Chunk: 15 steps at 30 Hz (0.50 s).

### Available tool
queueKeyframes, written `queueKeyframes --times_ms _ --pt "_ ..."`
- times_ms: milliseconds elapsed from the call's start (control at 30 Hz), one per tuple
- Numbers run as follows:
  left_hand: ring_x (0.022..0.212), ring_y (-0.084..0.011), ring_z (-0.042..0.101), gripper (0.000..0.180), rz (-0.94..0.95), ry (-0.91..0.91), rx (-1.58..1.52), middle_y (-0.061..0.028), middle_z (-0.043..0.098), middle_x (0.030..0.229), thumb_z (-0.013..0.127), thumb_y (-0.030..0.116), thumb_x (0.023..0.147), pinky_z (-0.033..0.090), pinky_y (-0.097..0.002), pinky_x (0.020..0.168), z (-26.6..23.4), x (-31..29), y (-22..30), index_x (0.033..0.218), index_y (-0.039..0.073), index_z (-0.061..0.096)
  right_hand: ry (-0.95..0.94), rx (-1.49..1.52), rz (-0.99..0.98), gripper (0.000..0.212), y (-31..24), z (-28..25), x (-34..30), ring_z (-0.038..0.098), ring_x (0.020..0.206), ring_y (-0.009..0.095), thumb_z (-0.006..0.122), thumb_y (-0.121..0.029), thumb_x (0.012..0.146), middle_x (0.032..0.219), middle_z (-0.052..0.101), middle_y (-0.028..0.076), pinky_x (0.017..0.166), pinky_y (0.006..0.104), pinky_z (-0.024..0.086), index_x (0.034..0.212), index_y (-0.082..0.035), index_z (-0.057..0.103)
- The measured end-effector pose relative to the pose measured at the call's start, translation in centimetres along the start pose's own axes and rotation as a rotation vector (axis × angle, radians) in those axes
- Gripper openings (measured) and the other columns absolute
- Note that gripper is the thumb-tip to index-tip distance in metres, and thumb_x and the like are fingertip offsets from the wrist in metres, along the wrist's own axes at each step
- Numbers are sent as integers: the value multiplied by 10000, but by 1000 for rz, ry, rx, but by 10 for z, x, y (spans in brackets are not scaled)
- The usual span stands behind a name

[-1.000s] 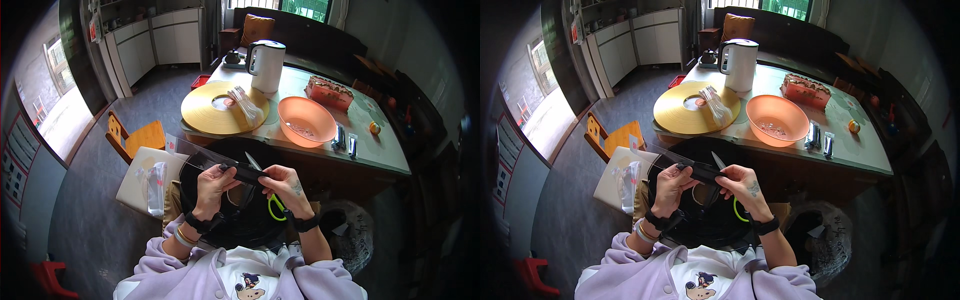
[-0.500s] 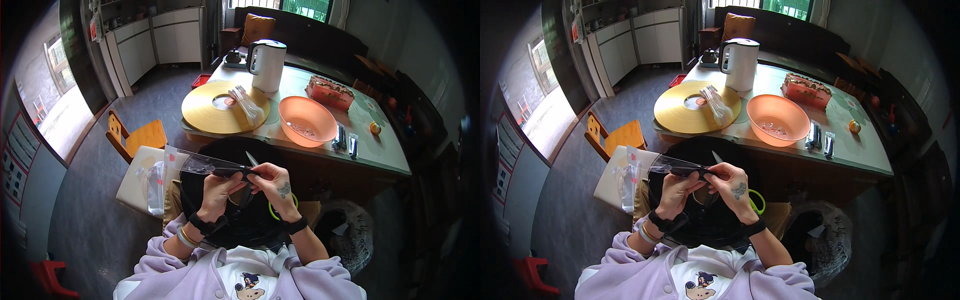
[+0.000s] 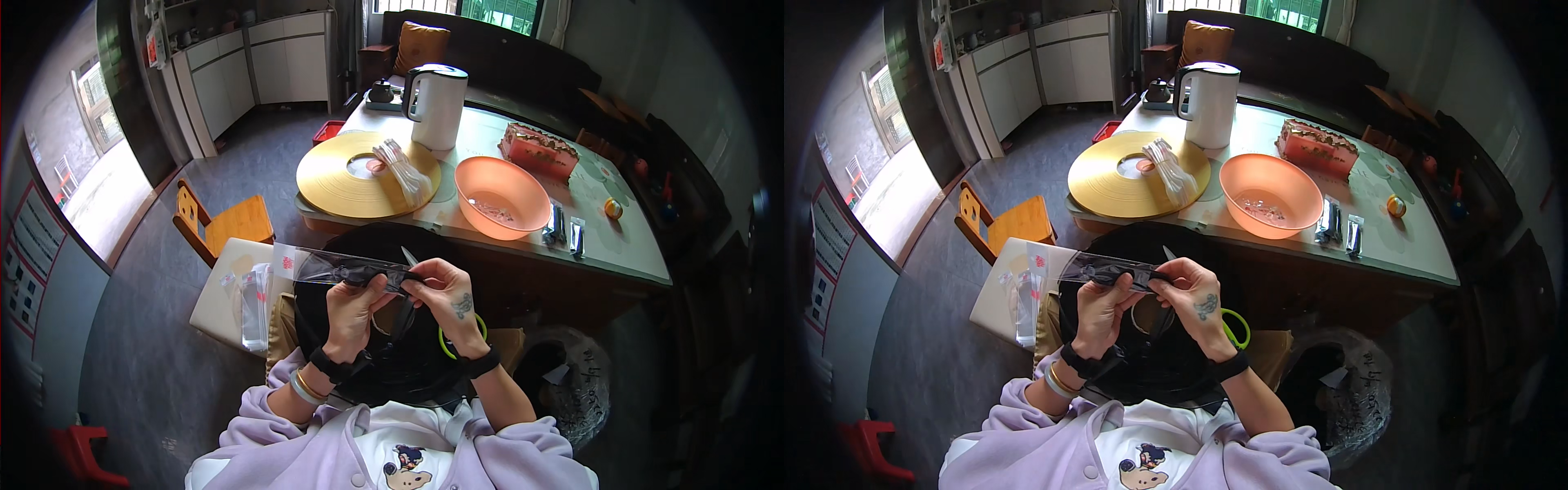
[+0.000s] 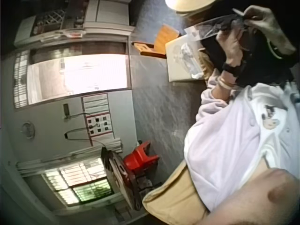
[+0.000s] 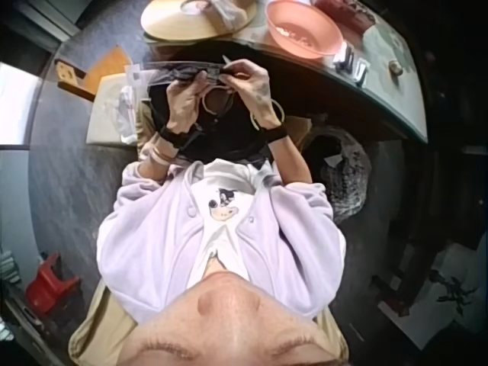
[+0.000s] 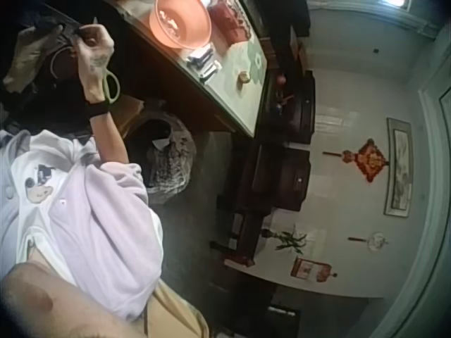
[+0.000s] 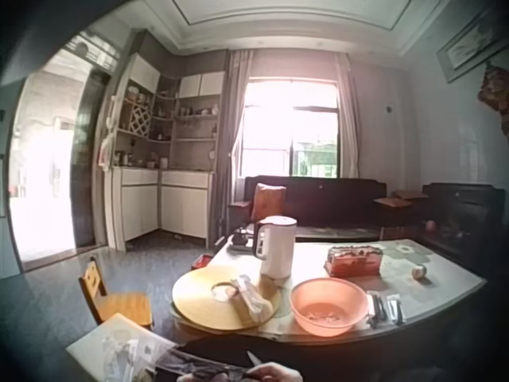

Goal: Cutting a plastic strap with scissors and assembling small electronic components into a black housing.

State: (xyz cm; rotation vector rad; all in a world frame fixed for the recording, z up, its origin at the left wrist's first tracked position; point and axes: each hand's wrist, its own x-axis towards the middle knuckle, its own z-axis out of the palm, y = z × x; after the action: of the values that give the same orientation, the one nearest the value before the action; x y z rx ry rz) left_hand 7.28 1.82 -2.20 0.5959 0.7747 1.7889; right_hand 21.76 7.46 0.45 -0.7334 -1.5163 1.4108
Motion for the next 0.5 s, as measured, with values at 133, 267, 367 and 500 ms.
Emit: queueKeyframes --times_ms 133,267,367,500 --pt "812 -178 657 127 15 1 -13 -96 665 900 654 65 819 568 -297 746 2 1 5 930 9 629 -36 156 44 165 -6 -2 2 629 675 97 656 -45 811 815 651 82 609 197 529 951 36 622" --pt "834 -203 662 148 25 16 -31 -115 663 924 658 88 816 567 -322 769 2 2 7 934 8 618 -37 302 144 175 -8 -6 2 646 692 119 653 -40 814 831 658 98 653 222 545 969 37 627" --pt "837 -206 662 153 11 23 -30 -119 664 925 660 91 814 566 -329 775 3 1 6 936 9 618 -16 272 120 179 -4 -10 2 654 701 132 653 -35 813 834 662 107 670 238 552 976 36 632" --pt "833 -209 663 157 20 12 -26 -122 665 917 660 92 814 565 -338 779 2 1 3 939 7 617 14 181 49 147 0 -12 4 659 709 142 653 -42 813 819 664 97 681 257 558 942 27 644"
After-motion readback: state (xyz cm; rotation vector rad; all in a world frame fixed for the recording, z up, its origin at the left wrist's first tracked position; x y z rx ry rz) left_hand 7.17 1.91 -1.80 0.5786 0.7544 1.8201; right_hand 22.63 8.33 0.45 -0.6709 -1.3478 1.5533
